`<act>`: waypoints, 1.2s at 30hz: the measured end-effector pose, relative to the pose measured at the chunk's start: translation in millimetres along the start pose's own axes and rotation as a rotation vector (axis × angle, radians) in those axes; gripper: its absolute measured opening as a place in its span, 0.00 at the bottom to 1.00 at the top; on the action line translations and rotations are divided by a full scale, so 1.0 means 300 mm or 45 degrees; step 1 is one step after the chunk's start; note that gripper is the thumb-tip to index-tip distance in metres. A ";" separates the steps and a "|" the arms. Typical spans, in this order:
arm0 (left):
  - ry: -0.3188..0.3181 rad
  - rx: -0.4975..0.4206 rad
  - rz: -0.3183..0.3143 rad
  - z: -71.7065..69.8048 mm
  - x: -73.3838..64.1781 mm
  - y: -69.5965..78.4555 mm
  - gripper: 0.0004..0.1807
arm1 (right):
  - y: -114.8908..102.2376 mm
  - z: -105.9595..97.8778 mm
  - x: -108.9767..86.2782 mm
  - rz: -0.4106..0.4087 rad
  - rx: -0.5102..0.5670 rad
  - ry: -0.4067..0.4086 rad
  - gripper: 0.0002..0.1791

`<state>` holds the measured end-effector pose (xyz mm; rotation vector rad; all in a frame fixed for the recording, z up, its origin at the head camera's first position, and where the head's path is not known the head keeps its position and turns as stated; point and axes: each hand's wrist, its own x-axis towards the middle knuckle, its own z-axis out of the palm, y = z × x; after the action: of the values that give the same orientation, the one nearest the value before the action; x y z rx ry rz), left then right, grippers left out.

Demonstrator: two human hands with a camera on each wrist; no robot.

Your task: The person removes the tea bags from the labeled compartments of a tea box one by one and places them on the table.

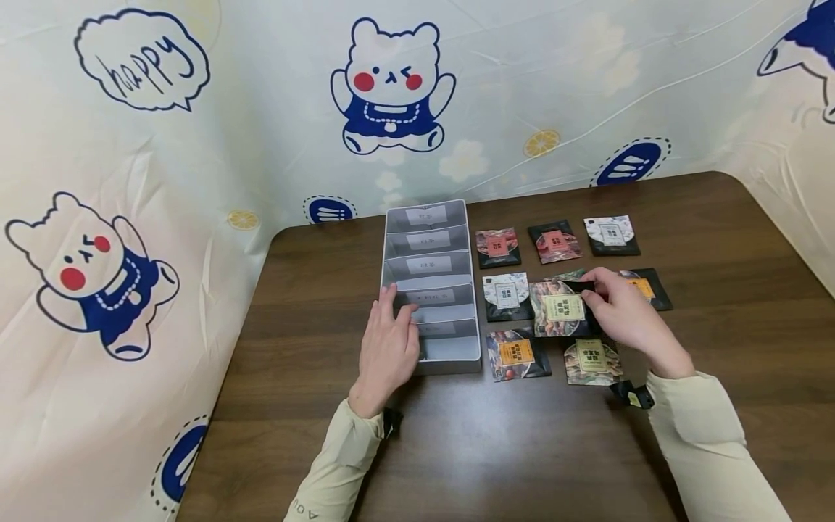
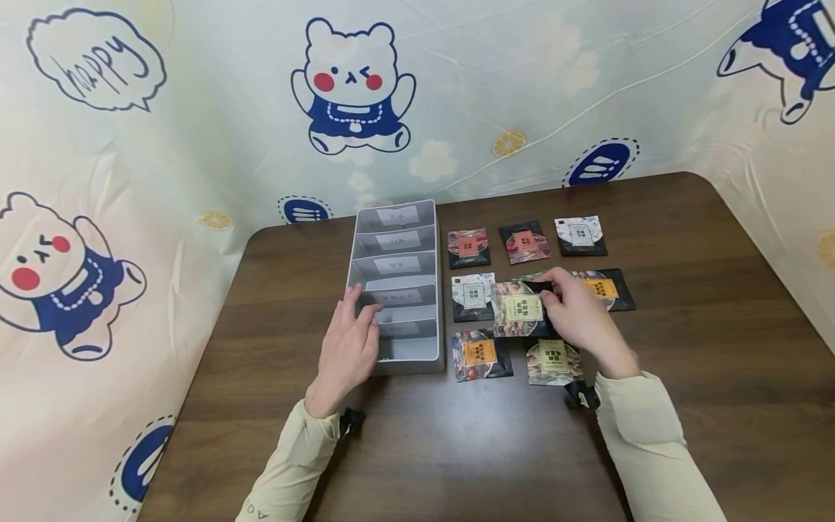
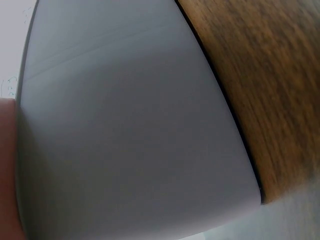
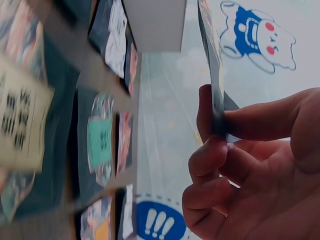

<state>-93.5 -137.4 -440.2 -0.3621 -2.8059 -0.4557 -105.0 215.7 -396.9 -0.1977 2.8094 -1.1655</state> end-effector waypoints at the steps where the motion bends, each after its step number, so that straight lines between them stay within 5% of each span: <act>1: 0.000 0.001 0.000 0.000 0.000 0.000 0.17 | 0.008 -0.007 -0.003 0.005 -0.008 0.001 0.13; 12: 0.026 0.001 0.012 0.006 -0.003 -0.002 0.17 | 0.100 -0.066 -0.032 0.059 -0.114 0.033 0.15; 36: 0.027 0.010 0.012 0.005 -0.001 -0.001 0.17 | 0.282 -0.183 -0.104 0.211 -0.281 -0.063 0.16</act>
<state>-93.7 -137.2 -441.8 -0.3666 -2.7836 -0.4442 -88.7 317.9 -417.2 -0.0077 2.8422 -0.8056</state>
